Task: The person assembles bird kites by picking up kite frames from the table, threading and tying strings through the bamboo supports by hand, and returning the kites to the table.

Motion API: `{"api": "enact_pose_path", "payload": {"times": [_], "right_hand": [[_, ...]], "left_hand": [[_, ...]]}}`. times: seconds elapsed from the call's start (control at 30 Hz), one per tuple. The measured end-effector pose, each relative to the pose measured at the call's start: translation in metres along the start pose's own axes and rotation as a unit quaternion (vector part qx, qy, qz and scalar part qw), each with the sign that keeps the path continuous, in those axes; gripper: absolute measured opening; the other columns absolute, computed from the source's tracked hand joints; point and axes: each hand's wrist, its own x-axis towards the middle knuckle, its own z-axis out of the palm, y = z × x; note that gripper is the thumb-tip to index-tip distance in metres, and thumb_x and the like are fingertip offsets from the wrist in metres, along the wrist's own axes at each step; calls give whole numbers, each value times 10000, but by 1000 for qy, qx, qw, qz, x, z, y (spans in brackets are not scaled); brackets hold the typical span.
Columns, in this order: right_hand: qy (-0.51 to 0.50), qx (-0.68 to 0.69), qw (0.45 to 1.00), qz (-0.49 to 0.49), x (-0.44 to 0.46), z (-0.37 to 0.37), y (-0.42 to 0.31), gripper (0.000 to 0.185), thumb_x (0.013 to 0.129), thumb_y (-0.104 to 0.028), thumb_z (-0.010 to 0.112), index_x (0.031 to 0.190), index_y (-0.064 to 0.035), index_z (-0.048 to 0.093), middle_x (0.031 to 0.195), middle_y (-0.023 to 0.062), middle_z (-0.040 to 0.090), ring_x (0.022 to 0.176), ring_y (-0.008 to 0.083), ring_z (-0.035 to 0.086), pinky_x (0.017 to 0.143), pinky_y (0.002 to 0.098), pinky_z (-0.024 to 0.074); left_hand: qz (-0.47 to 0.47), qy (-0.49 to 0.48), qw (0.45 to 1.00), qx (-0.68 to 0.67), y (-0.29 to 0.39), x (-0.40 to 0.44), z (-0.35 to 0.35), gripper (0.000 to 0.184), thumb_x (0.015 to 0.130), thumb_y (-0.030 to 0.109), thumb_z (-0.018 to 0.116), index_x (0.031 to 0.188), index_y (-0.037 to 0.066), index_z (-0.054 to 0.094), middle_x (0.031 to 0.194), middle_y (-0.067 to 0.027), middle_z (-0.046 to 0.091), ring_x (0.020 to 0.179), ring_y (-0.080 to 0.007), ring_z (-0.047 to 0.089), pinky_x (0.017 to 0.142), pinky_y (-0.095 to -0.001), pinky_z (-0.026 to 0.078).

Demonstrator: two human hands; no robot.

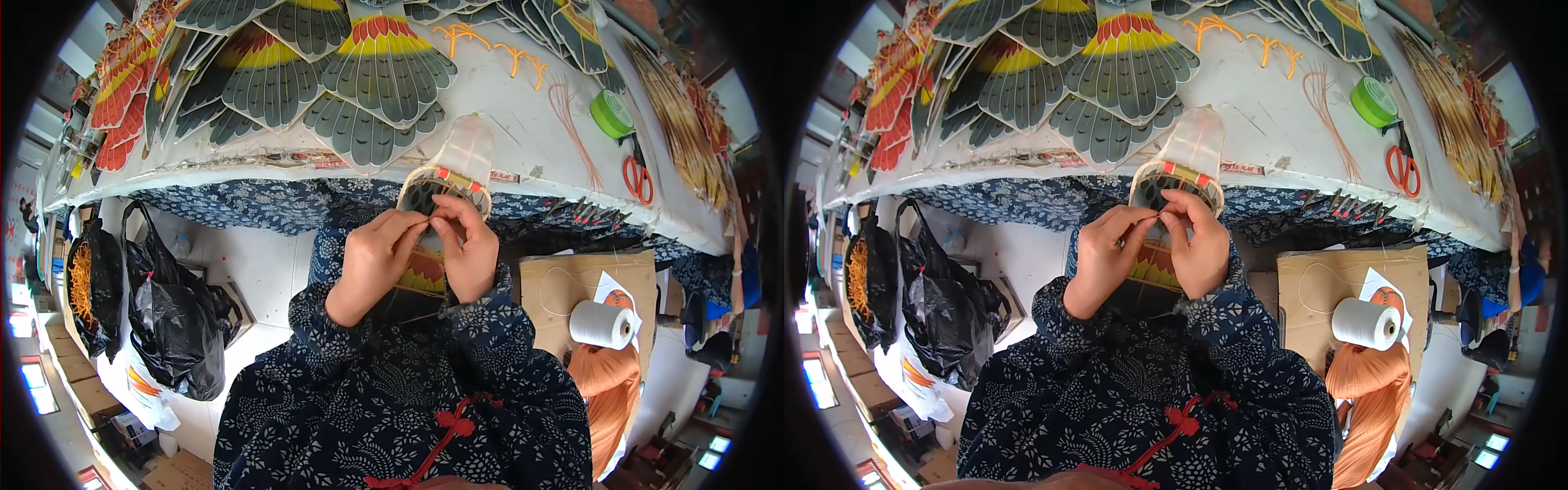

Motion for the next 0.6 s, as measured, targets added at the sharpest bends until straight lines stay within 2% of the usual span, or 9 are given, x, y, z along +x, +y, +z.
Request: {"api": "enact_pose_path", "payload": {"times": [0.1, 0.13, 0.23, 0.37, 0.5, 0.6], "right_hand": [[22, -26, 999, -18, -1, 2, 2, 202, 915, 13, 607, 1116, -2, 626, 936, 71, 679, 856, 115, 645, 789, 248, 509], [34, -40, 998, -29, 0, 2, 2, 176, 913, 5, 612, 1087, -3, 635, 929, 74, 682, 849, 116, 649, 780, 249, 511], [56, -72, 995, -43, 0, 5, -1, 124, 904, -16, 625, 1024, -15, 656, 906, 85, 685, 829, 133, 662, 758, 256, 517], [69, -112, 985, -110, 2, 9, 13, 107, 886, -31, 632, 989, -28, 656, 885, 125, 669, 794, 235, 679, 715, 304, 528], [79, -96, 987, -104, 2, 7, 10, 121, 880, -25, 630, 999, -30, 649, 885, 127, 666, 811, 259, 675, 719, 317, 525], [46, -129, 983, -125, 3, 6, 11, 150, 886, -19, 618, 1034, -19, 637, 964, 142, 654, 863, 258, 671, 744, 306, 521]], "left_hand": [[-73, 7, 997, -32, 8, -1, -1, 115, 831, -17, 692, 943, 0, 669, 820, -116, 669, 654, -198, 644, 591, -281, 506], [-71, 9, 997, -34, 9, -2, -2, 115, 831, -17, 692, 943, 0, 669, 820, -116, 669, 654, -198, 644, 591, -281, 506], [-76, 8, 996, -34, 10, -3, -7, 63, 846, 0, 668, 906, 7, 651, 814, -138, 657, 649, -288, 642, 573, -323, 505], [-58, 21, 997, -51, 3, -11, -5, 66, 845, -3, 668, 910, 5, 657, 800, -139, 655, 648, -283, 641, 569, -316, 494], [-91, 34, 995, -33, -3, -17, -2, 45, 850, -1, 667, 896, 2, 665, 772, -133, 656, 640, -261, 644, 561, -302, 485], [-118, 32, 992, -26, 0, -19, -5, 27, 857, 3, 668, 885, 2, 669, 760, -129, 659, 625, -241, 644, 558, -296, 483]]}}
